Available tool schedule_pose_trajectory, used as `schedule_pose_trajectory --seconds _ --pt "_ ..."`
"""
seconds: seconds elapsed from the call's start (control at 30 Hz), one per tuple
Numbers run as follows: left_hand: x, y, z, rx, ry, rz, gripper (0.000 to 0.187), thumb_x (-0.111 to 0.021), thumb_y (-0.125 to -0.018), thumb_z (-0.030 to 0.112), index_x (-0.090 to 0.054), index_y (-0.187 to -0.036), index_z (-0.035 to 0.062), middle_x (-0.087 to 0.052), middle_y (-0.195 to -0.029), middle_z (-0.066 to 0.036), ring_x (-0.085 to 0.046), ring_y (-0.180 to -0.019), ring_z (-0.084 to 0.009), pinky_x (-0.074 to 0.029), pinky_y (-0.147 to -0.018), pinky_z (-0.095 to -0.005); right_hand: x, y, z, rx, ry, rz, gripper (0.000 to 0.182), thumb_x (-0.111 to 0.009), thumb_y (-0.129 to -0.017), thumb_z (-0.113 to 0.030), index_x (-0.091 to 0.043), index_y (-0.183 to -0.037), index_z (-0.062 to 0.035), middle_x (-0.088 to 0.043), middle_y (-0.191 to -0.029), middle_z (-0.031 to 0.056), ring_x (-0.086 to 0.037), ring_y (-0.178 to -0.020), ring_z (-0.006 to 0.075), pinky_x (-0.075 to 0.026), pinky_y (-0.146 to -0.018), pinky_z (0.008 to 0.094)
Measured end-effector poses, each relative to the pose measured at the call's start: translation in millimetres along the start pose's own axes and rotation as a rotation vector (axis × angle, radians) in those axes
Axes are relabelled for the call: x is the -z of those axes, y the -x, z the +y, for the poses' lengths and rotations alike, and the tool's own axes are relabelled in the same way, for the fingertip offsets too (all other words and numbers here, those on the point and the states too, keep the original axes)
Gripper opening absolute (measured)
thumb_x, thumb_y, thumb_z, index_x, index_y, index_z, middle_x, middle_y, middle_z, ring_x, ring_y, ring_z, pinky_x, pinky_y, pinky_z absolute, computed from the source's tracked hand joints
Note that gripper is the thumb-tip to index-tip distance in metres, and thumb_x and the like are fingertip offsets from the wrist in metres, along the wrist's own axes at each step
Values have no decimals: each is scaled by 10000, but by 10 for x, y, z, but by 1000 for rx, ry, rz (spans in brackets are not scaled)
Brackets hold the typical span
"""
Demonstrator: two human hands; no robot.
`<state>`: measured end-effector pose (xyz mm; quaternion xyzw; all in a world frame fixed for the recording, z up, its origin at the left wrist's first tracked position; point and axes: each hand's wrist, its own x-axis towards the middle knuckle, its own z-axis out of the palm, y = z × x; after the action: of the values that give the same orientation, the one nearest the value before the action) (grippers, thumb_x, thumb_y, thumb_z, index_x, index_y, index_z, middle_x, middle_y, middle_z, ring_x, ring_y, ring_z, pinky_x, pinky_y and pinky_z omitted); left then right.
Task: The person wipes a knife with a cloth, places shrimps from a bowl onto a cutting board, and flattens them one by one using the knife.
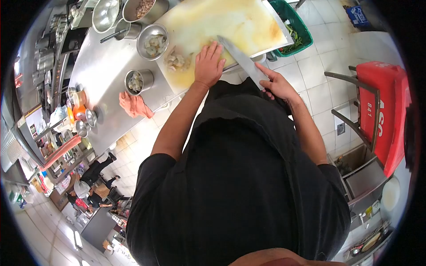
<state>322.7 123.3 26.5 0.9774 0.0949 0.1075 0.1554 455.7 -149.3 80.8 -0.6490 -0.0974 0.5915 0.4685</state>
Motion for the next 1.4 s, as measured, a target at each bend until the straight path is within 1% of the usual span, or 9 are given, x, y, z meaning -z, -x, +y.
schedule_pose_trajectory --seconds 0.43,0.53,0.63,0.73,0.9,1.03,1.1,1.23,1.4 --pt "-91 70 9 19 -60 0 553 -565 -1005 332 -520 -1498 86 -479 -1588 -122 -429 -1408 -379 -346 -1125 -504 -64 230 123 12 -6 -13 745 -574 -973 -39 -378 -1623 -345 -566 -740 3 -476 -523 64 -434 -453 238" --pt "-112 77 7 37 -55 -14 556 -545 -1015 343 -511 -1505 83 -468 -1599 -126 -418 -1421 -390 -331 -1141 -508 -84 326 75 -19 101 -25 760 -569 -961 -27 -372 -1627 -336 -655 -856 62 -537 -594 97 -517 -558 275" --pt "-128 91 5 31 -52 -3 558 -534 -1020 347 -506 -1510 79 -464 -1603 -130 -414 -1429 -396 -323 -1149 -506 -162 377 124 133 233 51 760 -576 -944 -25 -386 -1621 -313 -730 -1126 156 -673 -785 193 -578 -793 341" --pt "-104 77 21 41 -27 2 555 -537 -1019 343 -511 -1506 77 -476 -1595 -132 -414 -1438 -386 -324 -1150 -504 -175 392 300 353 468 141 748 -589 -931 -27 -408 -1607 -289 -656 -1391 205 -716 -1029 290 -530 -990 374" --pt "-58 38 -1 69 69 39 514 -583 -997 328 -575 -1446 77 -532 -1540 -134 -452 -1419 -350 -348 -1132 -505 -89 680 197 193 422 130 725 -593 -928 -20 -437 -1591 -270 -634 -1414 230 -685 -1188 303 -502 -1042 371" --pt "-40 -58 -18 92 104 134 450 -690 -913 282 -656 -1309 71 -613 -1384 -129 -549 -1276 -345 -421 -1049 -490 -86 814 -60 87 359 189 710 -589 -929 -11 -446 -1586 -237 -649 -1394 223 -661 -1244 305 -486 -1073 376" --pt "-25 -123 1 93 117 184 406 -738 -852 238 -694 -1218 68 -661 -1244 -118 -593 -1171 -337 -455 -981 -482 -79 748 14 198 399 186 709 -590 -927 -9 -441 -1587 -223 -658 -1385 215 -666 -1237 325 -490 -1075 386" --pt "-8 -193 -7 52 155 216 354 -742 -817 182 -710 -1155 83 -683 -1029 -105 -637 -1011 -336 -512 -868 -462 -111 599 177 393 531 186 708 -589 -926 -15 -440 -1583 -231 -655 -1381 215 -651 -1250 375 -491 -1088 413" --pt "5 -253 -62 115 231 138 297 -709 -815 139 -706 -1108 97 -673 -901 -108 -652 -898 -337 -543 -786 -462 -71 658 86 248 633 257 699 -581 -931 -43 -443 -1575 -275 -687 -1241 268 -675 -1128 437 -526 -1016 471"
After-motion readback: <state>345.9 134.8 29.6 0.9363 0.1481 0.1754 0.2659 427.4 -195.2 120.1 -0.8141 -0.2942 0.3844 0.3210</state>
